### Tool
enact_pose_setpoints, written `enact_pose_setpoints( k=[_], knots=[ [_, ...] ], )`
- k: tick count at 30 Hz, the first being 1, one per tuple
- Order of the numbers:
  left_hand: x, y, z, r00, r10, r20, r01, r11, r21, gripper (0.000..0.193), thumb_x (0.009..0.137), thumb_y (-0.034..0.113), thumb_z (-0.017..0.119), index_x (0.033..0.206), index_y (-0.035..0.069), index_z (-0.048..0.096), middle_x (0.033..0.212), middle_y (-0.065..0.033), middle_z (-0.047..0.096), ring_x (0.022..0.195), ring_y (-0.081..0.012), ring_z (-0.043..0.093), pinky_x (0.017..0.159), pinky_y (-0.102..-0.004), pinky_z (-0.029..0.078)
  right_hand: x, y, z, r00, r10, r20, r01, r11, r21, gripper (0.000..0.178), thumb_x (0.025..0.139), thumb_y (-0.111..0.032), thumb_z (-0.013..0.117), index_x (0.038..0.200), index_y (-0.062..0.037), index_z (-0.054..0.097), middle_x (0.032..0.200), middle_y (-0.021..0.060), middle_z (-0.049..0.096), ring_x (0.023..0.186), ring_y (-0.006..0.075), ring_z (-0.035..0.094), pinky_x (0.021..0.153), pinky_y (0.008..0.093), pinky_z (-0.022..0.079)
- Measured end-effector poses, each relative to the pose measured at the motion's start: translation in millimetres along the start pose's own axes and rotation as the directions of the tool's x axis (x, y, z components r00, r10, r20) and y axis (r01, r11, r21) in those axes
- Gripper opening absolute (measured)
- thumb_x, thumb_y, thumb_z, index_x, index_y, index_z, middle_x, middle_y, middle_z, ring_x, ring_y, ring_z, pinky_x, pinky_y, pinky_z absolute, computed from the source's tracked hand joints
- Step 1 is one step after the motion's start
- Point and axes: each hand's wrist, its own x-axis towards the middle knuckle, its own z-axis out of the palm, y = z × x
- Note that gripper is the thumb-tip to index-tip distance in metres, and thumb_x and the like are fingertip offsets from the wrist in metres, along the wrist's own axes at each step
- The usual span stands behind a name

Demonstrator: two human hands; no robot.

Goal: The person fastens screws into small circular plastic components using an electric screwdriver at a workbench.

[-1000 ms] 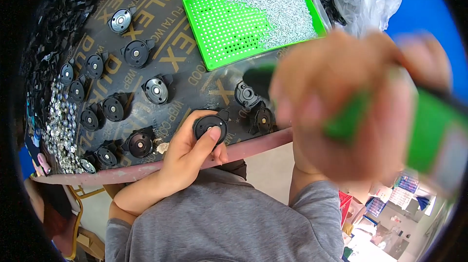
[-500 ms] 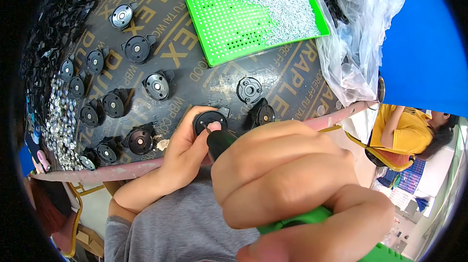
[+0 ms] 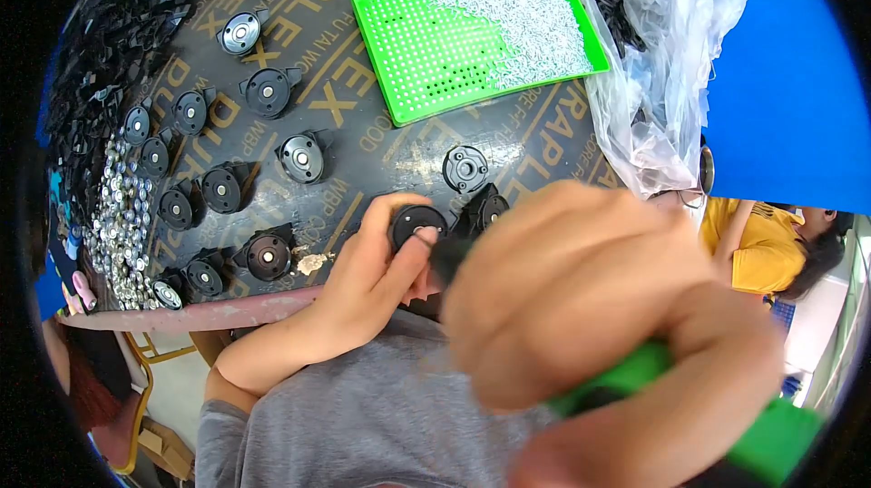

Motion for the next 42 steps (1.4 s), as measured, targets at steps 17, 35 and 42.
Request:
enact_pose_setpoints(
  k=[17,35,42],
  knots=[
    [1,26,-41,0.789,0.586,-0.188,0.137,0.130,0.982,0.039,0.082,0.003,0.058,0.121,0.004,0.052,0.115,-0.0151,0.053,0.118,-0.0339,0.044,0.097,-0.0471,0.034,-11,60,-30,0.691,-0.153,-0.707,-0.348,0.787,-0.510,0.022,0.089,-0.007,0.049,0.110,-0.0032,0.041,0.057,0.0091,0.047,0.043,0.0184,0.044,0.044,0.0326,0.044],
    [2,-14,-10,0.976,0.190,-0.109,-0.214,0.935,-0.283,0.032,0.099,0.008,0.043,0.128,0.001,0.032,0.113,-0.0129,0.057,0.081,-0.0083,0.051,0.073,-0.0227,0.047,-11,78,-34,0.678,-0.268,-0.685,-0.123,0.876,-0.466,0.017,0.086,0.006,0.052,0.101,0.0048,0.043,0.056,0.0053,0.052,0.043,0.0096,0.050,0.042,0.0230,0.039],
    [1,-13,-15,0.991,0.101,-0.085,-0.125,0.928,-0.352,0.032,0.100,0.011,0.042,0.129,0.001,0.032,0.109,-0.0123,0.062,0.077,-0.0068,0.051,0.071,-0.0220,0.046,-13,57,-19,0.686,-0.203,-0.699,-0.238,0.845,-0.479,0.020,0.094,-0.017,0.044,0.109,-0.0063,0.041,0.060,0.0069,0.045,0.046,0.0181,0.045,0.042,0.0315,0.041]
  ],
)
